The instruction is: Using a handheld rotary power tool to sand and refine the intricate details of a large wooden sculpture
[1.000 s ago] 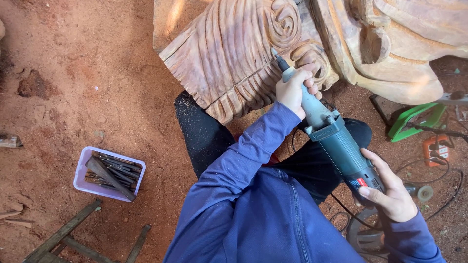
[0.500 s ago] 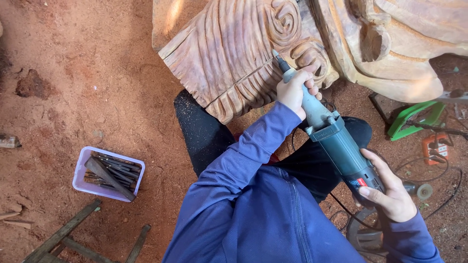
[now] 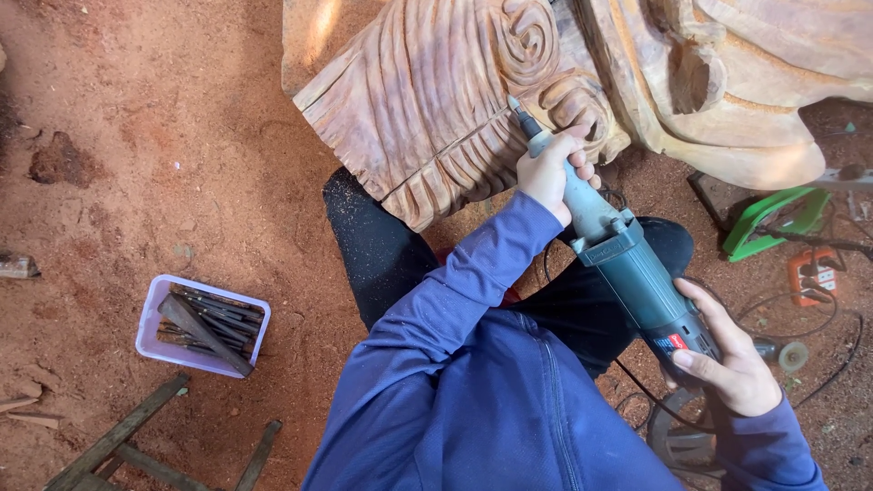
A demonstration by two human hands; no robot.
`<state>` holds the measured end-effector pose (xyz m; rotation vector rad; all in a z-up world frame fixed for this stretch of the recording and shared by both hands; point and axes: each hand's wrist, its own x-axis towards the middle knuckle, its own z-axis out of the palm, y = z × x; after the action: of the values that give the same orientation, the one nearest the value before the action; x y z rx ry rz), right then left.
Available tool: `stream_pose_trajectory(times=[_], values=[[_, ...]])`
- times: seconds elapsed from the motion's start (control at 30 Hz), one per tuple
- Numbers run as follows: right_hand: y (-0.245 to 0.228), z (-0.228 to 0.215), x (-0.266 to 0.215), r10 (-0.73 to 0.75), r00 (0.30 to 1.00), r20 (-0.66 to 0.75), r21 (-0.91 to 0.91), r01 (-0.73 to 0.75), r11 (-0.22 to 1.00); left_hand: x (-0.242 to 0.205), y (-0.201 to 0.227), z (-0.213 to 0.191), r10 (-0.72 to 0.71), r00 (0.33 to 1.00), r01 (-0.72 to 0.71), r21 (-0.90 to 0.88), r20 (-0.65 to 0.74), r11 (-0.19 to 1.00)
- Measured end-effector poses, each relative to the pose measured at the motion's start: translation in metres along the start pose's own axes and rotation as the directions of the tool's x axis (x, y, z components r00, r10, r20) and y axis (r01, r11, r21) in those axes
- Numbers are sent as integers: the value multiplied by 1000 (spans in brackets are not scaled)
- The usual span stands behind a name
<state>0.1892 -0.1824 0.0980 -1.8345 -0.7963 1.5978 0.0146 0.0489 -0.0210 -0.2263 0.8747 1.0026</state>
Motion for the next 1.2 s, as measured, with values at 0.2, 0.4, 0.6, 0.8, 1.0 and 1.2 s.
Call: stream_pose_trajectory(times=[0.2, 0.4, 0.6, 0.8, 1.0, 1.2], values=[[40, -25, -8, 0, 999, 35, -98, 3, 995, -7, -17, -5, -31, 998, 31, 2, 61, 1000], [97, -31, -10, -150, 988, -24, -153, 144, 978, -9, -37, -8, -68, 969, 60, 41, 239, 997], [74, -14, 4, -287, 957, 41, -496, 268, 826, 6, -20, -24, -78, 950, 52, 91, 304, 994], [54, -29, 23, -255, 964, 70, -596, 246, 764, 13, -7, -22, -165, 959, 169, 1, 231, 986], [34, -31, 33, -241, 966, 93, -605, 247, 757, 26, -3, -25, -198, 952, 209, -23, 234, 978], [21, -28, 38, -246, 962, 121, -614, 267, 743, 30, 2, -26, -184, 950, 192, -7, 252, 981]])
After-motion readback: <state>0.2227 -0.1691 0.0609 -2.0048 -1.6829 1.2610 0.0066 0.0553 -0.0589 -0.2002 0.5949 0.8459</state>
